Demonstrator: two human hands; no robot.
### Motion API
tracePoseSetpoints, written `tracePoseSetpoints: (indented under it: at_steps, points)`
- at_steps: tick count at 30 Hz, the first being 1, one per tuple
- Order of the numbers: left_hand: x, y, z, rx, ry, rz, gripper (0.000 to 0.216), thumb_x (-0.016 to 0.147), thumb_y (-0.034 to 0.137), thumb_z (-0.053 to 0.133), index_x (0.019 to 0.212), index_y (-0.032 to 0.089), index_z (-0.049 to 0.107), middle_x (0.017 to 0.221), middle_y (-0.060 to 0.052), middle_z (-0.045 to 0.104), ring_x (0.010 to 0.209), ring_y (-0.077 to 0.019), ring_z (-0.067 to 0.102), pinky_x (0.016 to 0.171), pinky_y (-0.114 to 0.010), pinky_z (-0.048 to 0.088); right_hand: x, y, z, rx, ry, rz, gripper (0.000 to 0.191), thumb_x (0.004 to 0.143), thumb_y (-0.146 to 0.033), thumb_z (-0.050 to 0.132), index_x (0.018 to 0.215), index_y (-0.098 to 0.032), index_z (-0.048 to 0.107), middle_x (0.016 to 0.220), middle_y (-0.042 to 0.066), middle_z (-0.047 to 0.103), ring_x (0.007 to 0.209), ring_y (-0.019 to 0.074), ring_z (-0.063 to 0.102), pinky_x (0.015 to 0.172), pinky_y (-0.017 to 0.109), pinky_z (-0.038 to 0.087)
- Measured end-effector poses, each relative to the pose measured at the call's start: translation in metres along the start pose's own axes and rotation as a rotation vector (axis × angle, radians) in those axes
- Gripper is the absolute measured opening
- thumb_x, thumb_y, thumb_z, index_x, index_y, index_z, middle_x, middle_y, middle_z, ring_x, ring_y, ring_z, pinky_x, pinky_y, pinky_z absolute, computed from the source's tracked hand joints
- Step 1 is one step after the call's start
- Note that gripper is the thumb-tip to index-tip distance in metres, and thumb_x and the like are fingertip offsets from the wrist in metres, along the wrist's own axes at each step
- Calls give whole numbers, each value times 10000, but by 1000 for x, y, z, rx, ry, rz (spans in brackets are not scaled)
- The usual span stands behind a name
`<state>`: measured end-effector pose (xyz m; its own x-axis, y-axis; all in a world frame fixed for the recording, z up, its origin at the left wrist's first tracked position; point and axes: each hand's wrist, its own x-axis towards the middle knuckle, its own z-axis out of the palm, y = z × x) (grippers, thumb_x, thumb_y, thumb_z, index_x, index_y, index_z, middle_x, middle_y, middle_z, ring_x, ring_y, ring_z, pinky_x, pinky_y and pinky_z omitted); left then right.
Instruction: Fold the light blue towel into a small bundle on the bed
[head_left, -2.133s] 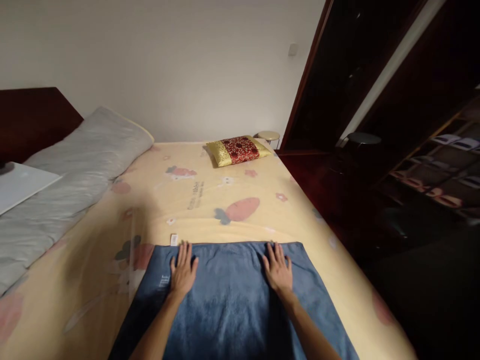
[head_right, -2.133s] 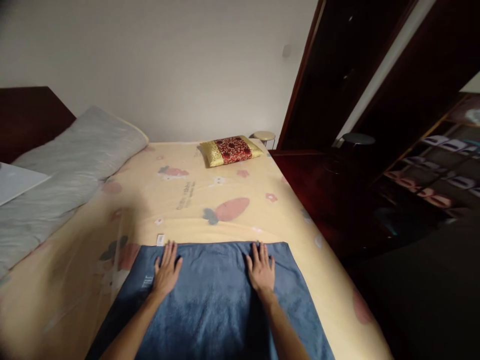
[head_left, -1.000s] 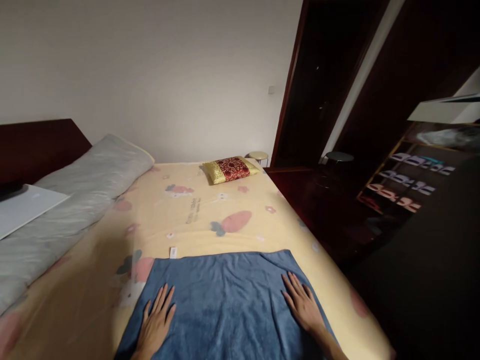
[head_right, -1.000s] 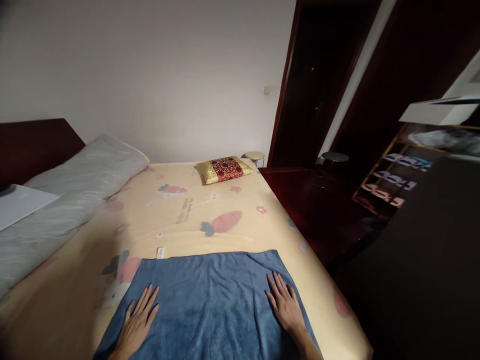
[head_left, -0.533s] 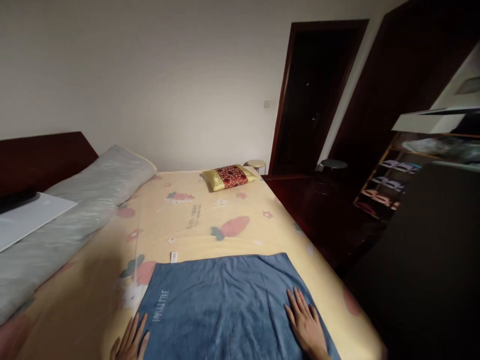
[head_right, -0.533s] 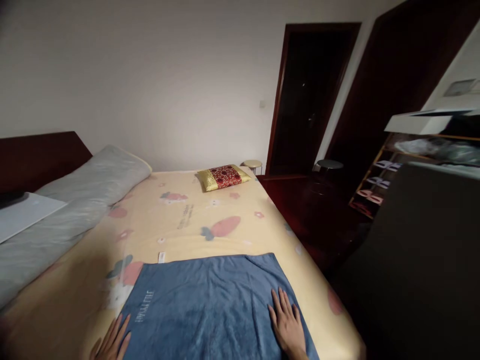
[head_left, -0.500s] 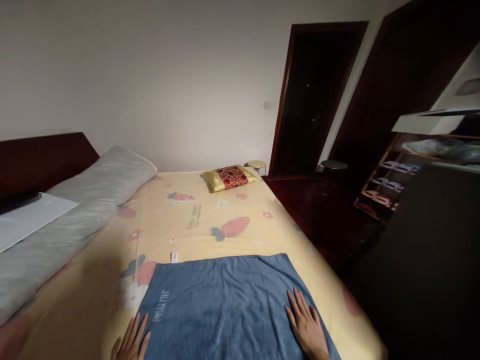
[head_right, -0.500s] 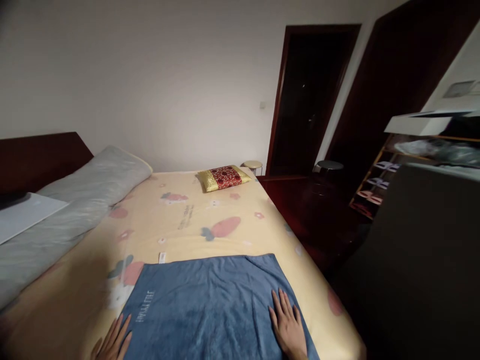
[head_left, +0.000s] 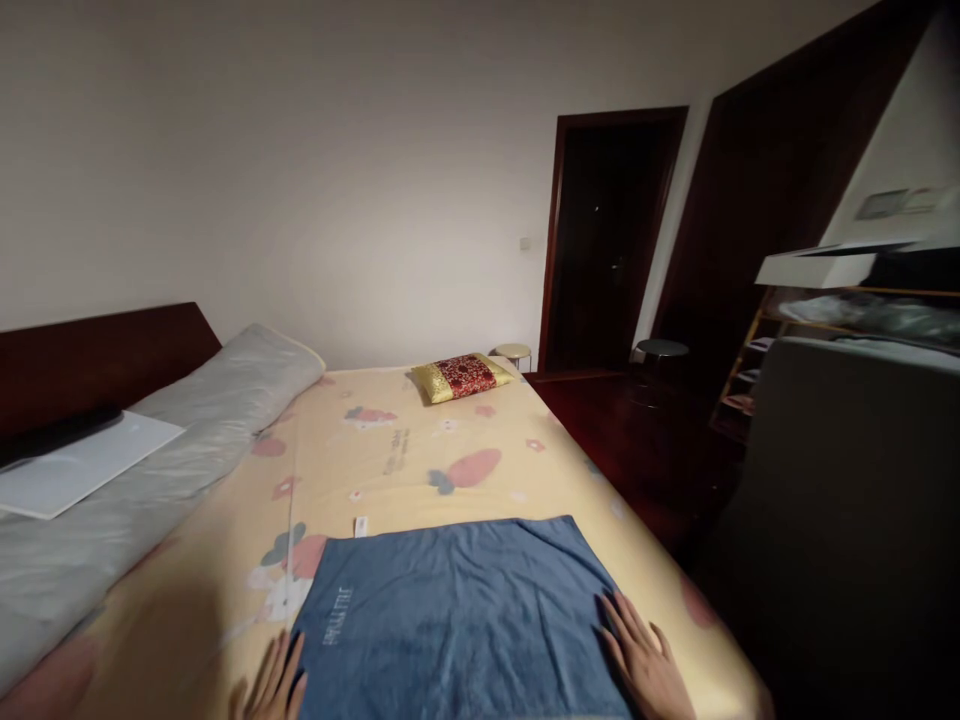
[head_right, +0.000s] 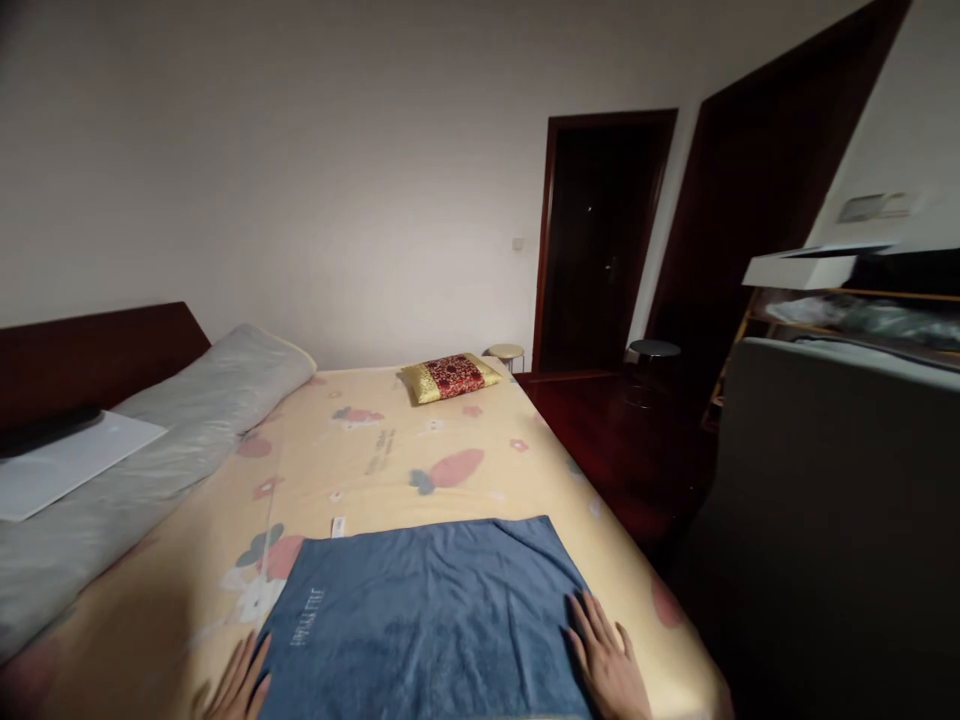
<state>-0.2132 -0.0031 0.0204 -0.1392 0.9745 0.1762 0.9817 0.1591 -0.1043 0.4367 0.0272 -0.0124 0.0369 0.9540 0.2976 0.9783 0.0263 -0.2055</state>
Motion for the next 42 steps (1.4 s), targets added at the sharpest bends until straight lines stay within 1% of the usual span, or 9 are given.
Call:
tracePoseSetpoints:
  at_steps: [7,11,14,21,25,28,36,39,42]
  points:
    - [16,194,-36,-260,42,272,507,953,291,259,1450,336,167,1551,4,282,1428,-200,300,1136,-491,287,25,-197,19,217,-145,-230,502,974,-457,279,1458,-329,310,1535,19,309,1412,237,304,1128,515,318]
    - [6,257,-19,-376,-170,351,517,936,297,287,1440,358,184,1542,21,276,1419,-204,316,1135,-501,310,19,-250,42,270,-279,-278,498,965,-406,318,1455,-316,321,1531,39,279,1410,256,294,1122,495,339]
    - [5,236,-14,-366,-239,377,517,939,343,280,1446,374,182,1555,31,241,1432,-191,283,1148,-495,290,19,-224,41,265,-275,-253,512,966,-459,303,1450,-298,336,1532,35,279,1416,261,284,1134,514,316]
    - [4,61,-1,-94,-171,45,531,929,444,240,1452,348,245,1568,35,249,1440,-194,270,1149,-504,243,15,-59,9,87,-145,-78,563,941,-534,321,1419,-253,415,1505,68,363,1393,268,342,1111,534,336]
    - [1,12,8,-14,-12,48,509,908,413,281,1406,357,376,1523,34,356,1404,-209,352,1148,-506,218,12,-26,4,50,-78,-75,576,922,-548,355,1411,-256,435,1494,78,390,1377,282,371,1086,540,363]
    - [13,42,-4,-76,50,132,514,930,434,278,1434,336,310,1525,21,359,1405,-201,349,1138,-481,250,21,-64,1,89,-91,-78,568,936,-548,333,1420,-263,420,1508,71,367,1393,272,342,1099,537,342]
    - [50,234,-35,-284,35,446,517,978,308,234,1482,317,121,1555,-10,313,1422,-174,313,1130,-429,284,53,-236,22,259,-232,-289,522,978,-445,290,1483,-319,254,1554,8,231,1428,225,261,1137,464,304]
    - [62,236,-32,-280,-44,472,508,979,334,240,1481,332,158,1563,-6,296,1429,-177,297,1132,-445,285,65,-229,29,233,-244,-294,520,966,-452,318,1474,-360,261,1549,-36,230,1423,206,277,1136,435,308]
    - [73,169,-19,-206,-125,330,493,974,383,236,1464,337,246,1555,2,317,1430,-186,297,1134,-475,282,73,-158,22,149,-250,-179,507,956,-480,335,1434,-317,380,1521,14,328,1401,223,331,1117,474,334]
